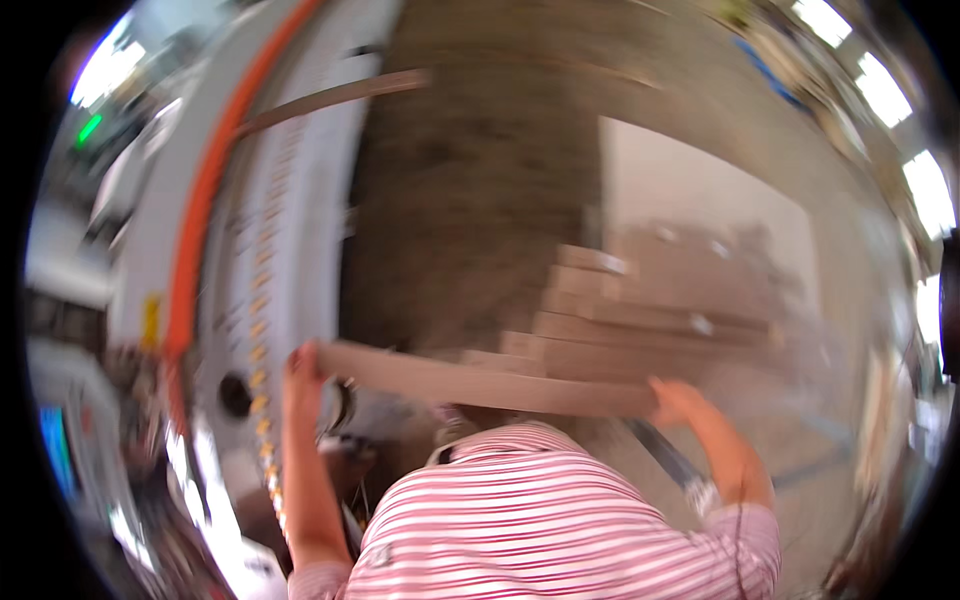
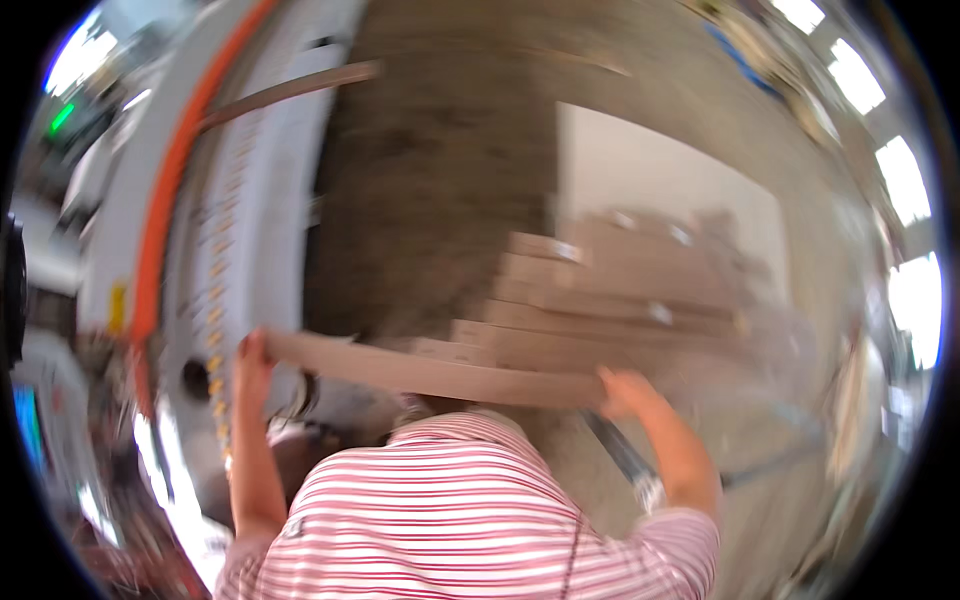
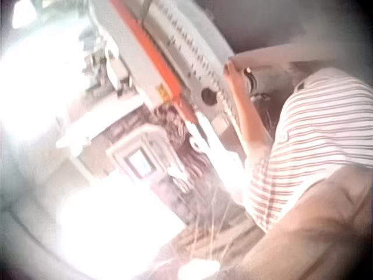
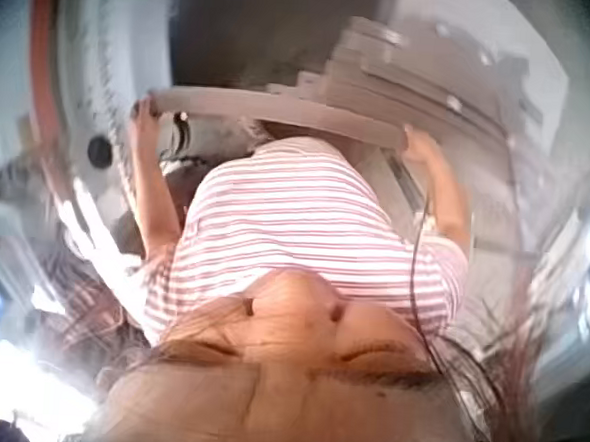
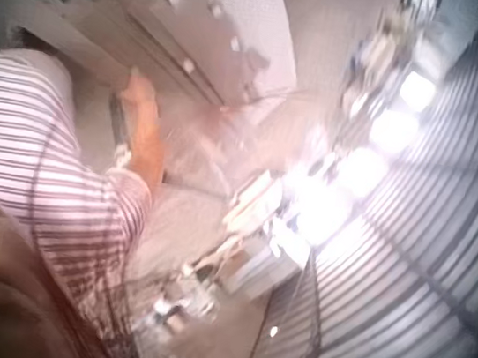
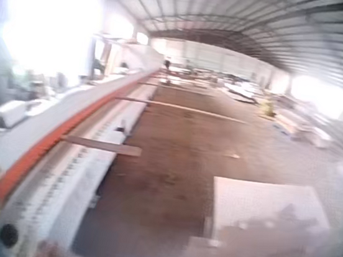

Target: The person repeatedly picks up rectangular wooden planks and feeds them into a large industrial machine with a digital display. After processing, the person removes the planks and stacks them on the floor. The person handles the wood by hand throughout the task.

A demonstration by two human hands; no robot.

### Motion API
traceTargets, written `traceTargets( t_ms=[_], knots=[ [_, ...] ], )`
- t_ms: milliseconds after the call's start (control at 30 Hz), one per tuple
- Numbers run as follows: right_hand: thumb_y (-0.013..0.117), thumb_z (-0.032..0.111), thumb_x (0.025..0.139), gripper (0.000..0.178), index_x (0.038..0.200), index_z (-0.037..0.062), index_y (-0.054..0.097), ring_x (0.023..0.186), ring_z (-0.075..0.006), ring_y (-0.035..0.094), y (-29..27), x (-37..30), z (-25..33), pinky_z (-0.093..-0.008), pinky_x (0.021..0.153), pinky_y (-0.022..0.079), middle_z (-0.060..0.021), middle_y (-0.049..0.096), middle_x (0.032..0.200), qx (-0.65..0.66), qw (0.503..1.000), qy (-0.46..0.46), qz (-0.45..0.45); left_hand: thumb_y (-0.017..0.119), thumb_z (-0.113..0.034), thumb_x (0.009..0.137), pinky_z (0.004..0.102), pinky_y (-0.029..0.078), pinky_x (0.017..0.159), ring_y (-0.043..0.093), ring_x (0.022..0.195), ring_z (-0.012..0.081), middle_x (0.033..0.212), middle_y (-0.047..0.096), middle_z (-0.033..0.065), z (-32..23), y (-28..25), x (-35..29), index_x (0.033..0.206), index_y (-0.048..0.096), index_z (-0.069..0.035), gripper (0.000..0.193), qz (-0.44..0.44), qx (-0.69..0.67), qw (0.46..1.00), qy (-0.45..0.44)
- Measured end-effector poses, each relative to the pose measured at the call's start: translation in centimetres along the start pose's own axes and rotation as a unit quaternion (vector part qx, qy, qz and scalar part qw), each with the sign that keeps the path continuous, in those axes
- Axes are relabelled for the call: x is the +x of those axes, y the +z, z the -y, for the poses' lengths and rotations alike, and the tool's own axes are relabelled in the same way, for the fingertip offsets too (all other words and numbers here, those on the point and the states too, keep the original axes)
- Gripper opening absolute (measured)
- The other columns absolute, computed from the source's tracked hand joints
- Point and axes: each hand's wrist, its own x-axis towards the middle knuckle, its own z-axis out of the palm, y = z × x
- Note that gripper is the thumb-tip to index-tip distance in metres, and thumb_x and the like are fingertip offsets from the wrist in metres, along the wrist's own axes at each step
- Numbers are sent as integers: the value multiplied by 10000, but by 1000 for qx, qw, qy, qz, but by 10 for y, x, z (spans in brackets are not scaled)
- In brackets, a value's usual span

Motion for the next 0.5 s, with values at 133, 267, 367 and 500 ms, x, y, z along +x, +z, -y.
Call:
traceTargets(
  t_ms=[133, 267, 367, 500],
  knots=[
    [790, 347, 558, 754, 1182, 26, 515, 955, -414, 645, -43, -11, -22, -481, 823, 524, -258, 667, 954, -3, 999, -39, 19, 630, -452, 931, 299, 507, 658, 601, 880, 136, 1051, 630, 25, -29, 59, -45, 1254, 543, -99, 487, -259, 143, 952, -76],
    [799, 411, 568, 753, 1152, 18, 530, 909, -411, 651, -64, 7, 4, -470, 795, 517, -247, 670, 922, -5, 995, -92, 41, 701, -346, 875, 358, 557, 725, 640, 897, 194, 1053, 623, 103, -62, 55, -44, 1216, 502, -19, 513, -349, 35, 935, -47],
    [805, 450, 587, 765, 1145, 1, 538, 876, -368, 650, -70, 33, 37, -423, 772, 503, -237, 652, 924, 74, 976, -108, 175, 671, -197, 847, 419, 552, 823, 641, 928, 265, 1048, 608, 133, -72, 40, -53, 1136, 490, -35, 378, -306, -239, 921, -30],
    [724, 292, 765, 563, 1233, 27, 559, 943, -175, 608, -65, 47, 68, -331, 824, 476, -85, 653, 1098, 457, 753, -55, 471, 734, -219, 802, 400, 533, 785, 626, 885, 247, 961, 615, 103, -74, 21, -69, 1024, 569, -34, 333, -394, -250, 885, 13]
  ],
)
